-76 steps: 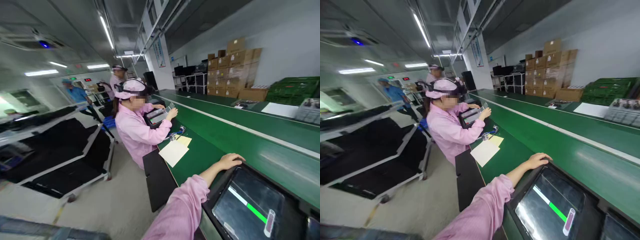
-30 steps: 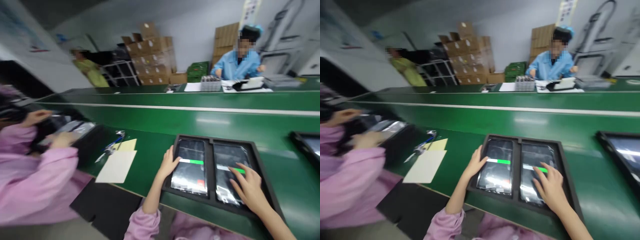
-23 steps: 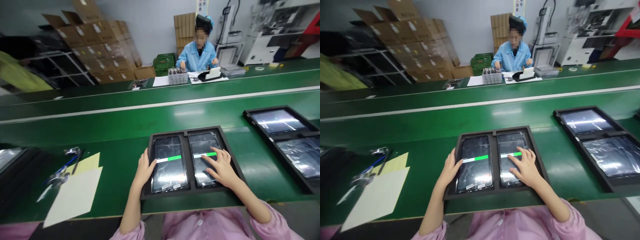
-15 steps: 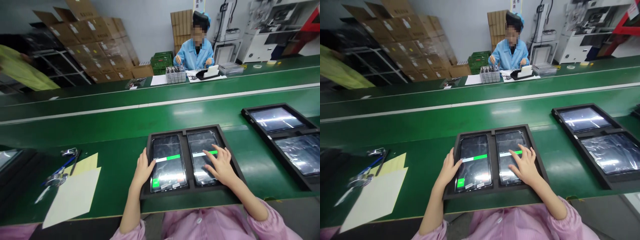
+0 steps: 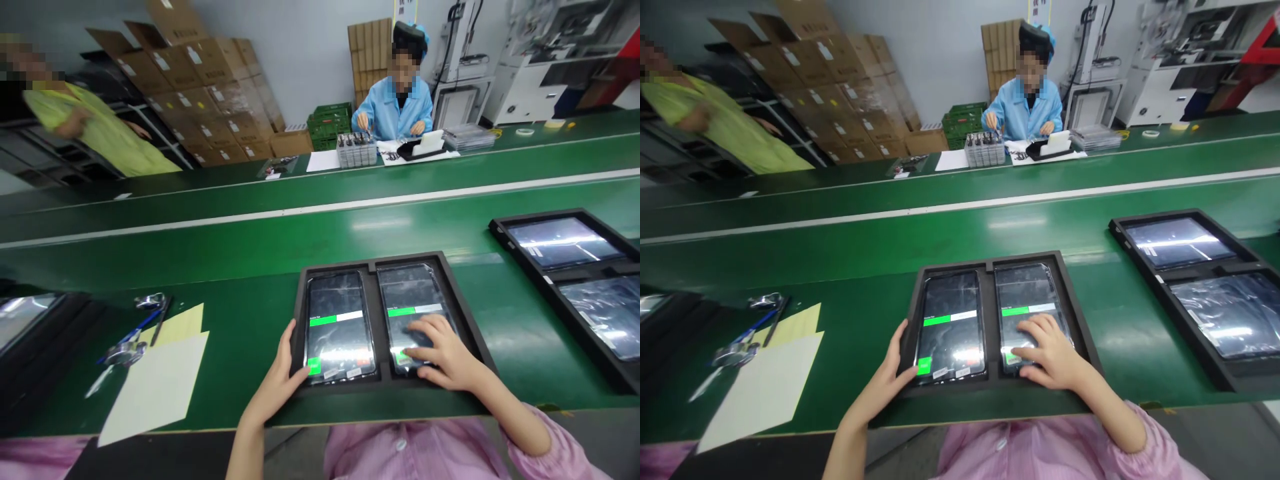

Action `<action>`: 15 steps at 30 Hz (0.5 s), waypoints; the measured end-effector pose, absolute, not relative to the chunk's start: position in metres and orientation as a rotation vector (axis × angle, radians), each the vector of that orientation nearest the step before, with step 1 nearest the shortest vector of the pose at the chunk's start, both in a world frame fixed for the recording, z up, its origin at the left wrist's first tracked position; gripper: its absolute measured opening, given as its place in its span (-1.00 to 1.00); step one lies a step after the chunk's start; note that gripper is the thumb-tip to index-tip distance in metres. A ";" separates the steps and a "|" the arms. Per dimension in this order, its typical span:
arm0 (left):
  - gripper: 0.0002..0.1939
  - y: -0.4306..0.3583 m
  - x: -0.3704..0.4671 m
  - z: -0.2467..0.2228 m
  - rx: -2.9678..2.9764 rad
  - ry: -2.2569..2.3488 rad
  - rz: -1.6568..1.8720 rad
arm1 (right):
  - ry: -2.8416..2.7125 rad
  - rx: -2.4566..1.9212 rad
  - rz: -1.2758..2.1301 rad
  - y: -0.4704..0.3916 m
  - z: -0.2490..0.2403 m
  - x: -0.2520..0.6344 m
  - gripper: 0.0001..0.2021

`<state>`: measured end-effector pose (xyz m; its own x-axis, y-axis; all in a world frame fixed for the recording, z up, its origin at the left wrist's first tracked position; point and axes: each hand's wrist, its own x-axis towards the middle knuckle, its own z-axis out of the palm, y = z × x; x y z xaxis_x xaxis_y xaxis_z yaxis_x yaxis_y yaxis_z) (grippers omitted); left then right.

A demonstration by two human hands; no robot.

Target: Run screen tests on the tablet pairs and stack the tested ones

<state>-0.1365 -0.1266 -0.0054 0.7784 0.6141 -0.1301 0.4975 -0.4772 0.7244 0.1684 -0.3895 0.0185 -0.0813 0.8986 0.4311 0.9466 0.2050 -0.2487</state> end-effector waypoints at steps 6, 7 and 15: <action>-0.15 -0.126 -0.134 0.011 2.248 0.837 0.105 | -2.008 -1.656 -0.334 -0.396 0.009 0.176 -0.68; -0.16 -0.123 -0.127 0.020 2.264 0.839 0.095 | -1.891 -1.702 -0.409 -0.398 0.003 0.189 -0.67; -0.59 -0.103 0.030 0.072 2.931 0.362 -0.035 | -1.201 -2.396 -0.477 -0.350 -0.052 0.318 -0.61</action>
<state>0.0301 -0.1028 0.0716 0.9699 0.2392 -0.0459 0.2436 -0.9525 0.1825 0.3176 -0.3503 -0.0520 0.5686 0.6718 0.4748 0.8145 -0.5407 -0.2103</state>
